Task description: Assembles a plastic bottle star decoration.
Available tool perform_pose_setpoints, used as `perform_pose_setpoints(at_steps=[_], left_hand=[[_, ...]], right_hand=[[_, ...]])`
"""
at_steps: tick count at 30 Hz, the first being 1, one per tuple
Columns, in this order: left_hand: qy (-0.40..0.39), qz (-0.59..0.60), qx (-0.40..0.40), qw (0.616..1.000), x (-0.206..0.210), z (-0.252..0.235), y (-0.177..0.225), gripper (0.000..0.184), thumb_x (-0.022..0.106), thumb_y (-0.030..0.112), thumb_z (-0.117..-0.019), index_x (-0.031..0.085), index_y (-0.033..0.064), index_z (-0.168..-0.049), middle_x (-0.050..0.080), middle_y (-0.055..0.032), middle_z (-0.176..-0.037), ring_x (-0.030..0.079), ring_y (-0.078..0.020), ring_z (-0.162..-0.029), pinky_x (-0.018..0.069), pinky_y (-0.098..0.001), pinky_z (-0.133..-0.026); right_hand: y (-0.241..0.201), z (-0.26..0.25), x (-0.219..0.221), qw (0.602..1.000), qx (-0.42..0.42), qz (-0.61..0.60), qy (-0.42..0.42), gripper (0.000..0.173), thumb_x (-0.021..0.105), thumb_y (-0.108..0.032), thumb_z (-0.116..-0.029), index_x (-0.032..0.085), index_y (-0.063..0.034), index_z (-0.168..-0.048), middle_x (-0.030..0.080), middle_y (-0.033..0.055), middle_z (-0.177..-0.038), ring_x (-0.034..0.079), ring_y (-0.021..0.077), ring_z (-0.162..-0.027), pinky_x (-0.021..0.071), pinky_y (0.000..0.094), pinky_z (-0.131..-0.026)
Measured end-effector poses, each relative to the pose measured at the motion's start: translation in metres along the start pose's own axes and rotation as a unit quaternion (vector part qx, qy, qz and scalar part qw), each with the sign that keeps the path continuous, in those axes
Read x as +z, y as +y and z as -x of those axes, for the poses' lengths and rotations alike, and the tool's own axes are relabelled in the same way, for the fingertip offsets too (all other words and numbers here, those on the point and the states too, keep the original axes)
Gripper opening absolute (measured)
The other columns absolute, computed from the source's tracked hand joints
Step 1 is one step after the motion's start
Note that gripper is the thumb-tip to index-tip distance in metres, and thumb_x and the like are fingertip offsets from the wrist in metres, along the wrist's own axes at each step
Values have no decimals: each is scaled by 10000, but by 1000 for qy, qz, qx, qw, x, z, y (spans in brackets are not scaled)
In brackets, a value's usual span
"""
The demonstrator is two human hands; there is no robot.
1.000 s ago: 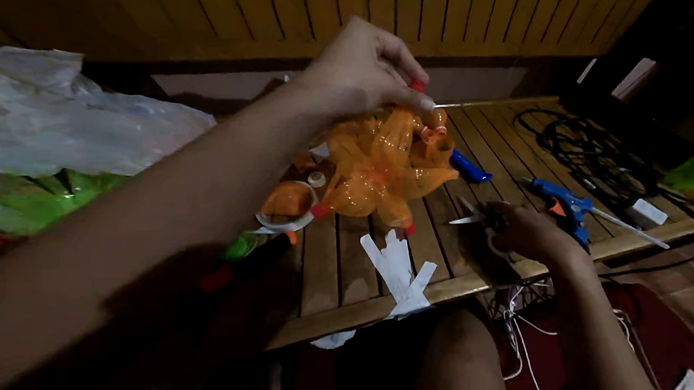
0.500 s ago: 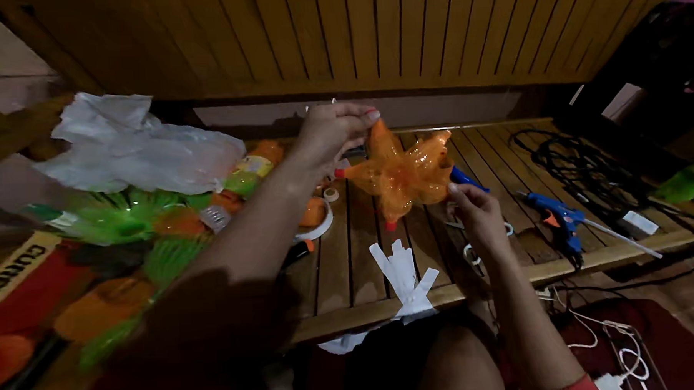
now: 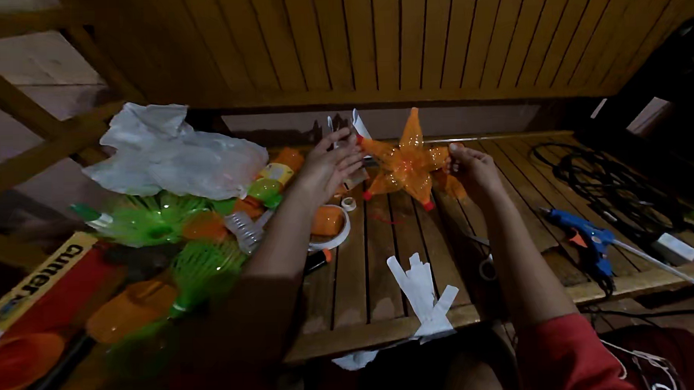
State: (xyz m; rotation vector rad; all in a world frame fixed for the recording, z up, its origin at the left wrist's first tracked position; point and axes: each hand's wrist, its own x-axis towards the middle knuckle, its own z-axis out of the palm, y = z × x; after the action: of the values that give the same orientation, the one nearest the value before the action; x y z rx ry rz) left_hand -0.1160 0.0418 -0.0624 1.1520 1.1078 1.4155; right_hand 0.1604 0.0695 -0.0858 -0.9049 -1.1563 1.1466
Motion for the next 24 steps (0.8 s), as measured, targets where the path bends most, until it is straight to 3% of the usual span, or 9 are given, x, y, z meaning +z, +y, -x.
perform_pose_setpoints(at_steps=[2,4,6,9,12,16,21,24], left_hand=[[-24,-1,-14,1000,-11,1,-18,499,434,360,-1101,379,90,-1517,616,-102,-1351,645,-192,-1184,526,-351,-1006],[-33,-14,-37,999,-16,2,-35,548,365,443,-1104,433,57,-1486,633,-97,-1355,643,-196,-1207,512,-344,-1032],[-37,-17,-45,998,-15,4,-41,508,382,392,-1110,483,27,-1447,647,-101,-1333,645,-199,-1202,512,-348,-1031],[-41,-50,-22,998,-12,10,-36,343,525,149,-1068,488,9,-1379,640,-104,-1247,660,-174,-1120,540,-333,-986],[-42,-83,-11,996,-8,15,-36,475,645,16,-971,467,40,-1410,622,-98,-1226,657,-148,-1037,557,-320,-919],[-33,-88,0,996,1,23,-37,535,689,33,-945,448,33,-1423,591,-115,-1324,642,-160,-1083,548,-330,-931],[-37,-57,29,997,11,31,-39,324,672,64,-967,554,13,-1264,641,-60,-1156,653,-115,-1019,555,-300,-927],[-42,-23,15,999,15,34,-43,354,614,129,-1018,507,59,-1348,619,-64,-1228,642,-141,-1075,546,-328,-948]], right_hand=[[8,-9,0,1000,4,4,-16,184,536,-137,-1065,641,-14,-978,633,-28,-731,630,58,-652,576,236,-687],[13,-16,-1,999,5,14,-35,188,531,-139,-1067,642,-14,-982,637,-25,-743,630,59,-663,572,236,-688],[16,-22,-2,998,5,29,-48,181,540,-146,-1064,642,-12,-1000,642,-21,-757,634,63,-679,573,244,-702],[23,-26,0,997,-3,43,-56,173,551,-149,-1059,645,-15,-1004,642,-19,-778,631,67,-699,571,259,-727],[23,-23,4,997,-8,50,-50,160,559,-142,-1054,642,-27,-980,629,-31,-755,626,59,-676,571,250,-713],[17,-17,7,999,1,26,-26,193,548,-175,-1064,641,-13,-1016,623,-25,-761,617,60,-657,565,237,-683],[10,-9,7,1000,14,-4,-12,256,516,-228,-1082,646,-31,-980,625,-32,-733,614,51,-639,555,222,-652],[9,-4,7,1000,17,-14,-13,273,497,-237,-1089,641,-43,-960,629,-32,-724,615,45,-634,552,210,-642]])
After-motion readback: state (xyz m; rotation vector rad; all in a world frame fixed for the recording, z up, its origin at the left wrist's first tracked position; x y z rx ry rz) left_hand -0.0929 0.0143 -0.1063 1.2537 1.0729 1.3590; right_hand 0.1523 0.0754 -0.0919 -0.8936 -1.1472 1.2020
